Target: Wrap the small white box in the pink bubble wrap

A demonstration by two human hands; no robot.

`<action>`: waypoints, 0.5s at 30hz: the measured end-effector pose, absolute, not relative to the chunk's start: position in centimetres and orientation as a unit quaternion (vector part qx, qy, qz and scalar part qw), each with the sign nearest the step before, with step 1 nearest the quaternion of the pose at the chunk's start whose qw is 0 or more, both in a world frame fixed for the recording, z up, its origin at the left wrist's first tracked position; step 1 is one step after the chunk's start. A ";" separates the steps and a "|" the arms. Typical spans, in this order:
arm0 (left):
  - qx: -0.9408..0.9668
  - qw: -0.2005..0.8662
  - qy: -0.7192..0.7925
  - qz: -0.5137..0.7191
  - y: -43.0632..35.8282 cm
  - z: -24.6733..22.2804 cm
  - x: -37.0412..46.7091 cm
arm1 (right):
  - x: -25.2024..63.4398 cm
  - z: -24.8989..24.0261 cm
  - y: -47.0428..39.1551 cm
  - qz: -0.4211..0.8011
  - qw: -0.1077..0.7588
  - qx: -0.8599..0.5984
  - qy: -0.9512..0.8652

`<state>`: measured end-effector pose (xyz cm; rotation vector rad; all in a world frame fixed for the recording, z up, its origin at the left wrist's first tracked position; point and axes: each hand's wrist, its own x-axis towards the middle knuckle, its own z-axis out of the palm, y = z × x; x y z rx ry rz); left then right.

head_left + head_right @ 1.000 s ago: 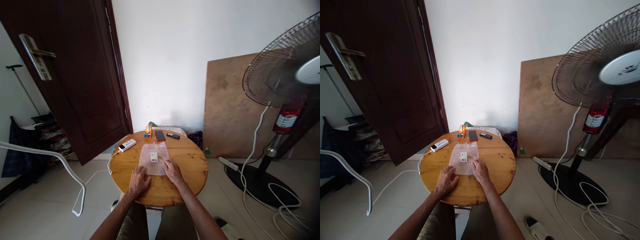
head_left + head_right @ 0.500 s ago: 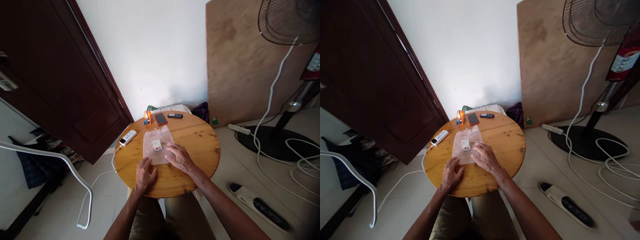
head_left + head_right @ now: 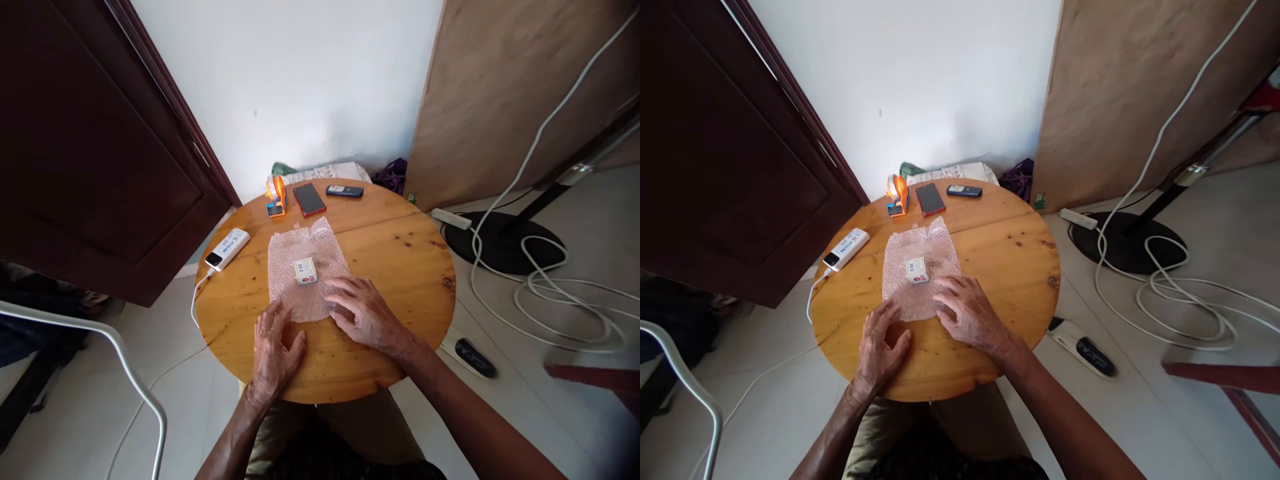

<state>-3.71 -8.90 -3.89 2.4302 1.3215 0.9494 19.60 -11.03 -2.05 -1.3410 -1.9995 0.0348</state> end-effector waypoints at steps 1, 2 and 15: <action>0.831 0.120 0.449 0.306 -8.9 -3.7 -3.8 | 19.6 -1.9 -11.1 0.021 0.354 -0.521 -0.777; 0.830 0.126 0.452 0.301 -8.9 -3.5 -3.8 | 19.7 -1.7 -11.2 0.029 0.347 -0.517 -0.782; 0.881 0.187 0.393 0.188 -6.8 -0.5 -5.1 | 19.6 -2.1 -11.0 0.000 0.285 -0.512 -0.811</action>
